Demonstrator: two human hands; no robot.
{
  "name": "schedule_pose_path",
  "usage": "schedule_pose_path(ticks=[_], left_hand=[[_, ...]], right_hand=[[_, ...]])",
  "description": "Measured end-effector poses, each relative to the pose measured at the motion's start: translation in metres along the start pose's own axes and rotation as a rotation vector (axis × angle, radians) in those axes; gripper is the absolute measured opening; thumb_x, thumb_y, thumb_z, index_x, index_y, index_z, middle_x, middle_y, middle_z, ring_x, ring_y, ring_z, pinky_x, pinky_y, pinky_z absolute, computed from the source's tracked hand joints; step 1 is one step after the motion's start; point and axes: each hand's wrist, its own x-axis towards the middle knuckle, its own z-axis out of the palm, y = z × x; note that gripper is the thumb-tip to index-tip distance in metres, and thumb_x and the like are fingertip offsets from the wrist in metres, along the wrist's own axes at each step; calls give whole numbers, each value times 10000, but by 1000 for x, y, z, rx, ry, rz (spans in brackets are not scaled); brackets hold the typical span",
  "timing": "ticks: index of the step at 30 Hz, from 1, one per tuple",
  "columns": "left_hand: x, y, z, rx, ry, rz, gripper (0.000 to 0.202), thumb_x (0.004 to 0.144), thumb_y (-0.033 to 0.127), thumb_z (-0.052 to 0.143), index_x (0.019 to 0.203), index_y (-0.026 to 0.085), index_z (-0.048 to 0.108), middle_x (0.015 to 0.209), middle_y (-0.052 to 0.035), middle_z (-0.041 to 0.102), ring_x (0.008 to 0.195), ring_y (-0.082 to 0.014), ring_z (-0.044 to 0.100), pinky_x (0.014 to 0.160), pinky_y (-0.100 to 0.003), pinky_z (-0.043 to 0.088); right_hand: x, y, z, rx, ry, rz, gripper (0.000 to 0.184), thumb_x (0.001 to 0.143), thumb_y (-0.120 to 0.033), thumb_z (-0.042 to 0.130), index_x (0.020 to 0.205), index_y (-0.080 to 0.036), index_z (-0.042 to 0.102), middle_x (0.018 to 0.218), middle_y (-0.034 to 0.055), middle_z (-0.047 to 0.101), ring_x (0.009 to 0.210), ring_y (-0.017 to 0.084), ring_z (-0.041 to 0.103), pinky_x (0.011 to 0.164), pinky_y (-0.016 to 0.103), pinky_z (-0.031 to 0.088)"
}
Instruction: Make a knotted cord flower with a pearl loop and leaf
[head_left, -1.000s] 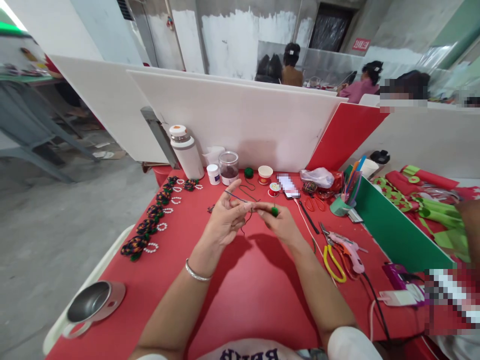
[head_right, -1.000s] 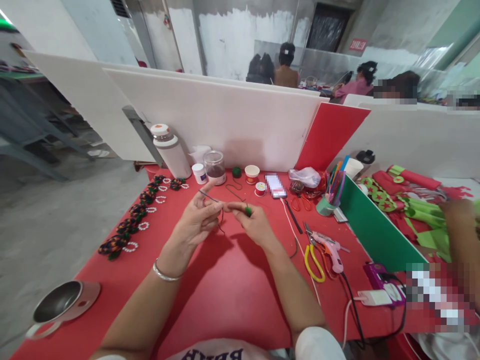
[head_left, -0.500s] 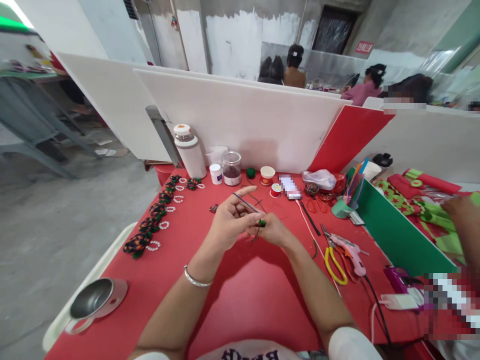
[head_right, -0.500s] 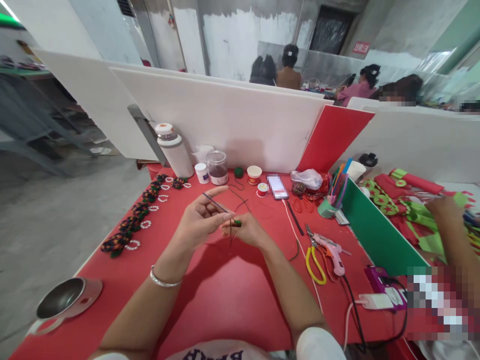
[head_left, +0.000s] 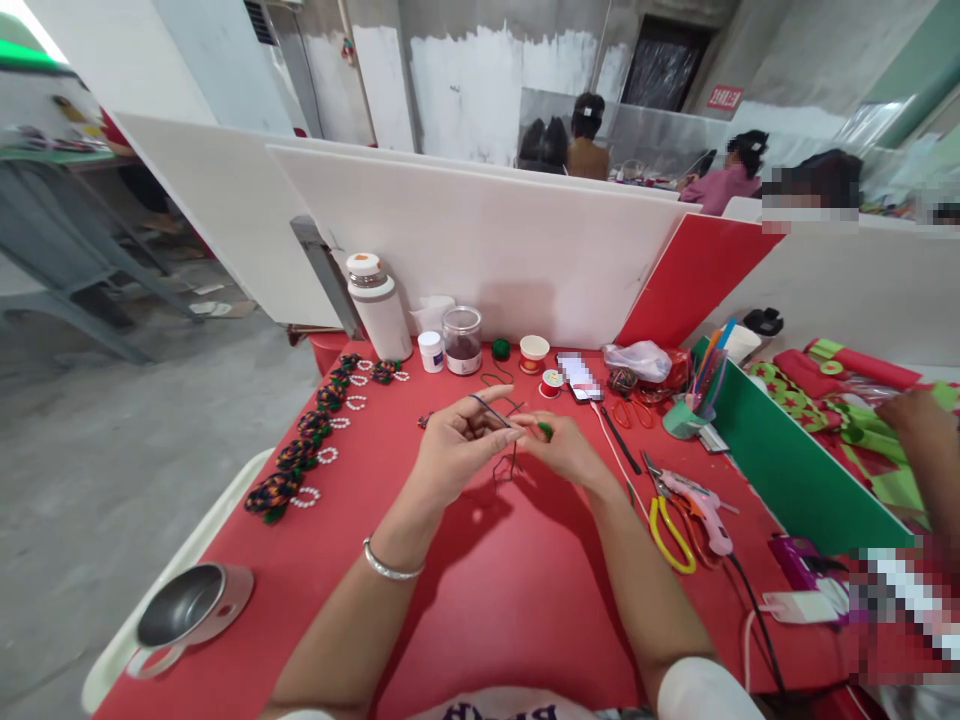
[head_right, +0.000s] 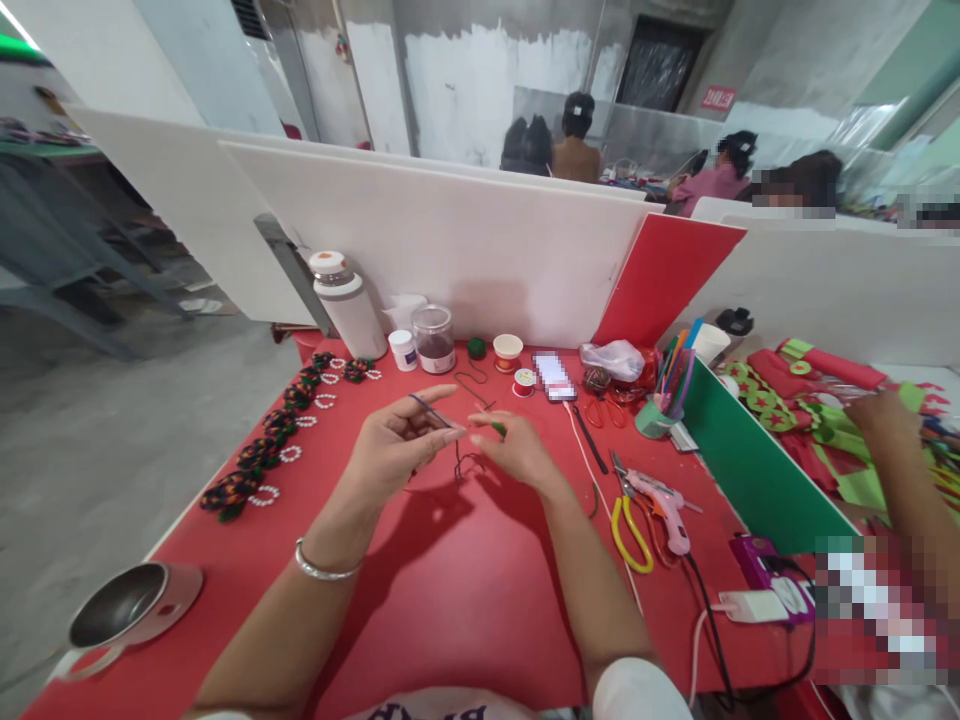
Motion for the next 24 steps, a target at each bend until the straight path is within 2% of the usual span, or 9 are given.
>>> schedule_pose_path(ticks=[2,5,7,9,12,16,24], left_hand=[[1,0,0,-8,-20,-33,737,641,271,877,1317,117,627,725,-42,735,639,-134,654,600,-232,506],[2,-1,1,-21,-32,-69,825,624,258,881,1375,103,576,725,-42,734,682,-144,670,651,-243,518],[2,-1,1,-17,-31,-81,827,625,255,878,1377,95,572,724,-41,732,693,-145,672,664,-247,521],[3,-1,1,-12,-41,-85,818,626,251,876,1371,94,576,730,-44,732,701,-145,671,658,-243,518],[4,-3,0,-13,-61,-89,818,633,251,872,1377,100,570,747,-46,735,644,-122,640,595,-224,500],[4,-5,-1,-19,-77,-99,843,643,269,866,1402,102,540,750,-36,729,534,-88,570,498,-211,473],[3,-2,1,-31,-107,-132,945,632,257,868,1460,64,455,687,-41,724,650,-190,702,521,-236,527]], right_hand=[[-4,-9,-10,95,164,-42,281,889,-378,603,1048,-216,769,1006,48,734,898,186,651,797,308,501],[-16,-23,-23,198,412,-182,445,988,-482,413,968,-219,772,938,53,691,834,173,617,715,292,497],[-26,-28,-28,223,573,-246,526,999,-530,370,865,-216,770,844,49,661,736,158,577,622,274,469],[-34,-30,-29,289,652,-247,564,998,-573,367,815,-211,758,702,31,613,592,134,512,513,258,406],[-41,-32,-28,403,577,-277,565,973,-622,414,803,-202,751,566,8,558,472,115,461,437,251,346],[-42,-37,-27,395,379,-290,485,966,-582,493,818,-208,762,579,18,618,507,123,550,461,243,383],[-40,-42,-23,283,249,-219,427,979,-541,505,911,-216,773,637,14,669,563,124,608,534,240,451]])
